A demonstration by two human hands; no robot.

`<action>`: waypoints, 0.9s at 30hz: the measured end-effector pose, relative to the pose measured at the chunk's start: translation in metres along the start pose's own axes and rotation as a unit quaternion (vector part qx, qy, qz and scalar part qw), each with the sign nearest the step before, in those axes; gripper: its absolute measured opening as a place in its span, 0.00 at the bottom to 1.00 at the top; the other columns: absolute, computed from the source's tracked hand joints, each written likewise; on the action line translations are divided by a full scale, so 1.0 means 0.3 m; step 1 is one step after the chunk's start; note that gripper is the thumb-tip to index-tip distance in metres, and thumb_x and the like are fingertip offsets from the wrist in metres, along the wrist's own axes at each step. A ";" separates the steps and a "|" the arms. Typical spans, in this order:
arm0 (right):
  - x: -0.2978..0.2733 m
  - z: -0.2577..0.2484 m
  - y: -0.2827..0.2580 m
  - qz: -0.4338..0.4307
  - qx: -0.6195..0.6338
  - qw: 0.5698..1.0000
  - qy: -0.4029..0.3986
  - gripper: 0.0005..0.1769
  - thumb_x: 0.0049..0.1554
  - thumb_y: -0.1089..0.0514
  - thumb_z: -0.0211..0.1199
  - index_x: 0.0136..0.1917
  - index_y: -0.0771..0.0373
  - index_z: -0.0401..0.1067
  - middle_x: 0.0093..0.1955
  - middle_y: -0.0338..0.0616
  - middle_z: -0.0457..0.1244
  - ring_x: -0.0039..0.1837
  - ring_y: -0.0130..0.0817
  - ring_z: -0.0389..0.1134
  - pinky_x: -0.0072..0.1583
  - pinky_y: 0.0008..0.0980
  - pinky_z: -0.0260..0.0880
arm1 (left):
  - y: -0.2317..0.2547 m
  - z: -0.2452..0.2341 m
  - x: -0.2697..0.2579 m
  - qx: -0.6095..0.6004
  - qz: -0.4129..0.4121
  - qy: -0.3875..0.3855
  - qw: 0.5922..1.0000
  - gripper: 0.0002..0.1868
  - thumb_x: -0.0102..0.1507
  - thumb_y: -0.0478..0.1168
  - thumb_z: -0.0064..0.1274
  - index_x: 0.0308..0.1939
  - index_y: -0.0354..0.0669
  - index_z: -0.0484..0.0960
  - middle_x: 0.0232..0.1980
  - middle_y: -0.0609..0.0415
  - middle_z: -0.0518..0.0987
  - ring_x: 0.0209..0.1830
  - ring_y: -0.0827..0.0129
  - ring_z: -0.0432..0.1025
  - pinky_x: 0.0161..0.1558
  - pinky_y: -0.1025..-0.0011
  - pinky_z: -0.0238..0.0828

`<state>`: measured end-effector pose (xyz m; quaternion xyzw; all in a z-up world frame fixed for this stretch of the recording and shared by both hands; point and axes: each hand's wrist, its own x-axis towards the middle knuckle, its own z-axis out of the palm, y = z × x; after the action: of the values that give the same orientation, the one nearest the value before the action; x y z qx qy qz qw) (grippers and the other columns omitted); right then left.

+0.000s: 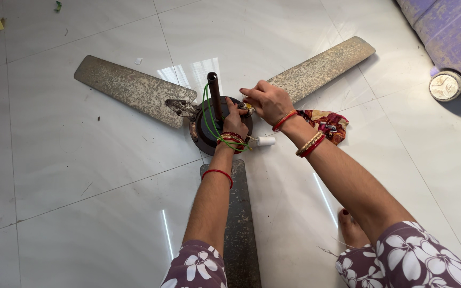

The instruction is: The person assembles a ceiling fan on the floor by attaching three fan blades to the motor housing. They use a screwdriver to tighten screws and secure each blade, then wipe the motor housing with a cloth.

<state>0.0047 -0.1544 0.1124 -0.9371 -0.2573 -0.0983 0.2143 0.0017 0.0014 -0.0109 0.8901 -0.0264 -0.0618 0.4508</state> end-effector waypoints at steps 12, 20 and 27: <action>-0.006 0.019 0.041 -0.101 0.057 0.988 0.105 0.16 0.62 0.61 0.64 0.63 0.60 0.75 0.47 0.45 0.68 0.45 0.39 0.72 0.47 0.36 0.75 | 0.077 -0.043 -0.035 -0.008 -0.033 -0.020 0.999 0.51 0.59 0.20 0.41 0.78 0.33 0.26 0.65 0.43 0.76 0.73 0.57 0.64 0.73 0.71 0.61; -0.068 0.052 0.102 0.090 -0.068 0.993 -0.047 0.14 0.65 0.55 0.58 0.61 0.62 0.74 0.45 0.53 0.68 0.44 0.49 0.71 0.44 0.44 0.72 | 0.084 -0.082 -0.189 0.101 0.015 -0.078 0.992 0.54 0.53 0.15 0.46 0.79 0.45 0.40 0.76 0.45 0.62 0.75 0.55 0.59 0.72 0.65 0.62; -0.189 0.142 0.191 0.203 -0.056 0.949 -0.234 0.22 0.63 0.51 0.61 0.64 0.64 0.63 0.50 0.67 0.68 0.55 0.63 0.70 0.56 0.55 0.70 | -0.108 -0.134 -0.369 0.130 0.092 0.046 0.986 0.37 0.59 0.20 0.46 0.72 0.45 0.65 0.76 0.45 0.65 0.76 0.55 0.60 0.74 0.60 0.62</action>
<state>-0.0102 -0.2044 0.0377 -0.9768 -0.0988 0.1546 0.1106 -0.1029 0.0639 -0.0039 0.9369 -0.0952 0.0244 0.3355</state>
